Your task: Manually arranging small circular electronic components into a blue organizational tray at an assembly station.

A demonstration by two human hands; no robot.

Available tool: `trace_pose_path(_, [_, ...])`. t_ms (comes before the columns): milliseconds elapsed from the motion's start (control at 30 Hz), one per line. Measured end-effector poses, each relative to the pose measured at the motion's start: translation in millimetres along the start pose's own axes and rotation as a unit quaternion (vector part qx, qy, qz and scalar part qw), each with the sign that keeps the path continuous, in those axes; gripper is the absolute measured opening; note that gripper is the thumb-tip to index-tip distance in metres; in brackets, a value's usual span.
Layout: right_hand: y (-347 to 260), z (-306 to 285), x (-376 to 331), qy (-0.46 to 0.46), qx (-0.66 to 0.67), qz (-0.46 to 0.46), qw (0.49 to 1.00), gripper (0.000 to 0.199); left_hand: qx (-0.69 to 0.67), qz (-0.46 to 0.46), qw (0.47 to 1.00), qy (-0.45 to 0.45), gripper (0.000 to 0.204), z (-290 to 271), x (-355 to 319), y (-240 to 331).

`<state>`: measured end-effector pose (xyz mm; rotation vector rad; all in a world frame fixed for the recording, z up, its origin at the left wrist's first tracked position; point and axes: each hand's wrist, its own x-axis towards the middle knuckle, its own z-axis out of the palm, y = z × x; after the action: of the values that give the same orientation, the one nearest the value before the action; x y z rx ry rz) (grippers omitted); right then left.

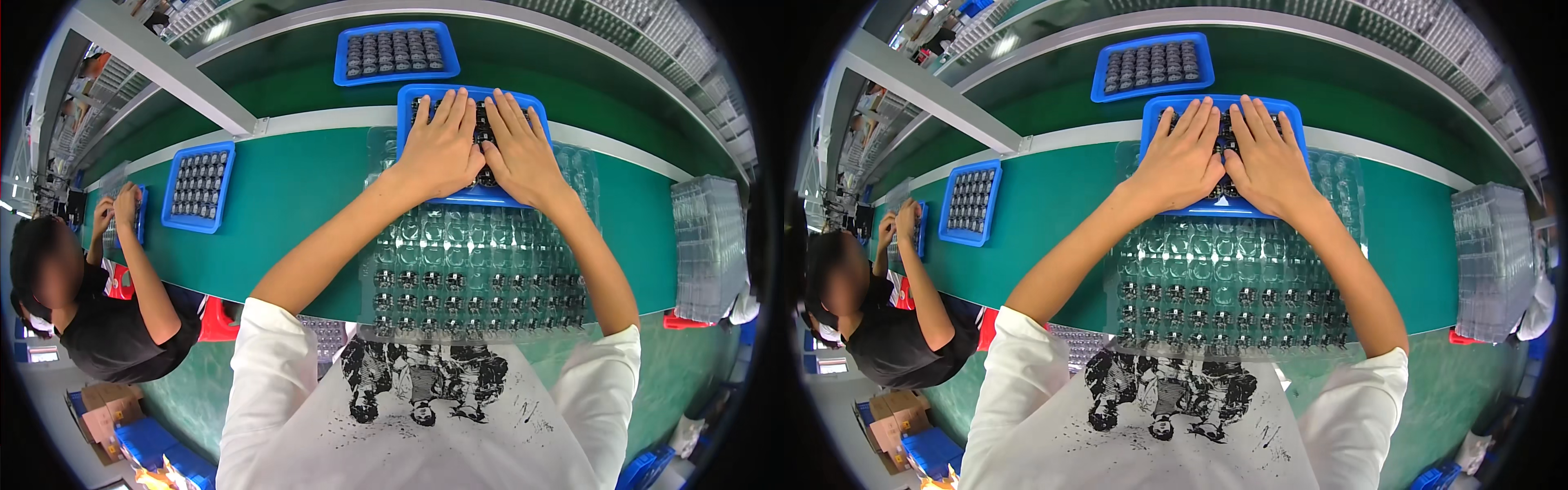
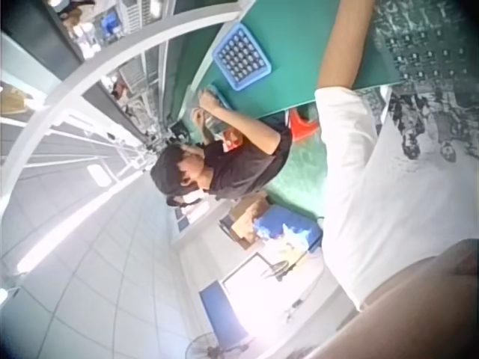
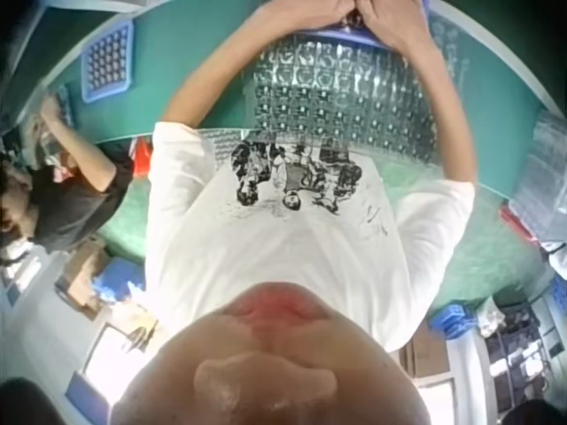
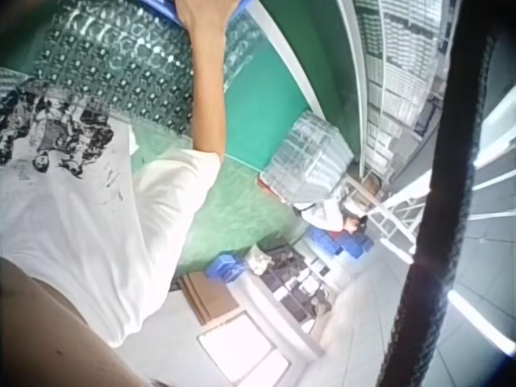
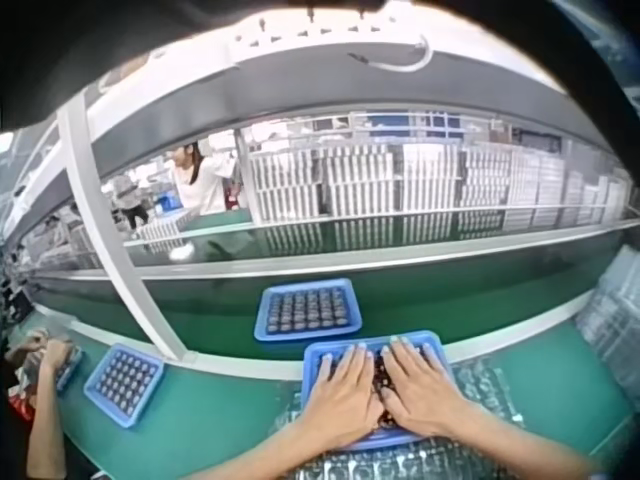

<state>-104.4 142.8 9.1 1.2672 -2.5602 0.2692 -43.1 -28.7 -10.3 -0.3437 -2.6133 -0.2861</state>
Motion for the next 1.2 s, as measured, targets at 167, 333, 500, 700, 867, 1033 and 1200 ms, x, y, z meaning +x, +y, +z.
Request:
trace_pose_path(167, [1.9, 3.1, -0.6, -0.013, 0.001, 0.005, 1.000, 0.060, 0.002, 0.003, 1.000, -0.012, 0.065, 0.3, 1.0, 0.2])
trace_pose_path(333, [-0.3, 1.2, 2.8, 0.000, -0.005, -0.006, 1.000, 0.058, 0.018, 0.000, 1.000, 0.000, 0.064, -2.6, 0.8, -2.0])
trace_pose_path(500, [-0.4, 1.7, 3.3, -0.016, -0.003, -0.003, 1.000, 0.058, 0.027, 0.009, 1.000, 0.002, 0.063, -0.8, 1.9, -2.7])
trace_pose_path(700, [-3.1, 1.7, 3.8, -0.026, -0.014, 0.002, 1.000, 0.058, 0.038, 0.006, 0.999, 0.005, 0.063, 1.9, 0.8, -2.7])
trace_pose_path(867, [-0.4, 4.2, 3.3, -0.001, 0.015, -0.002, 1.000, 0.059, 0.031, -0.001, 0.999, 0.017, 0.064, -1.7, 2.0, 1.2])
trace_pose_path(1033, [-5.4, 0.8, 0.6, 0.003, -0.004, -0.009, 1.000, 0.059, 0.033, -0.007, 0.999, 0.026, 0.066, -4.7, -4.9, 3.7])
trace_pose_path(1200, [-7.6, -0.4, 1.2, -0.028, -0.021, 0.002, 0.999, 0.060, 0.045, -0.017, 0.999, -0.020, 0.065, -5.3, -5.3, 2.2])
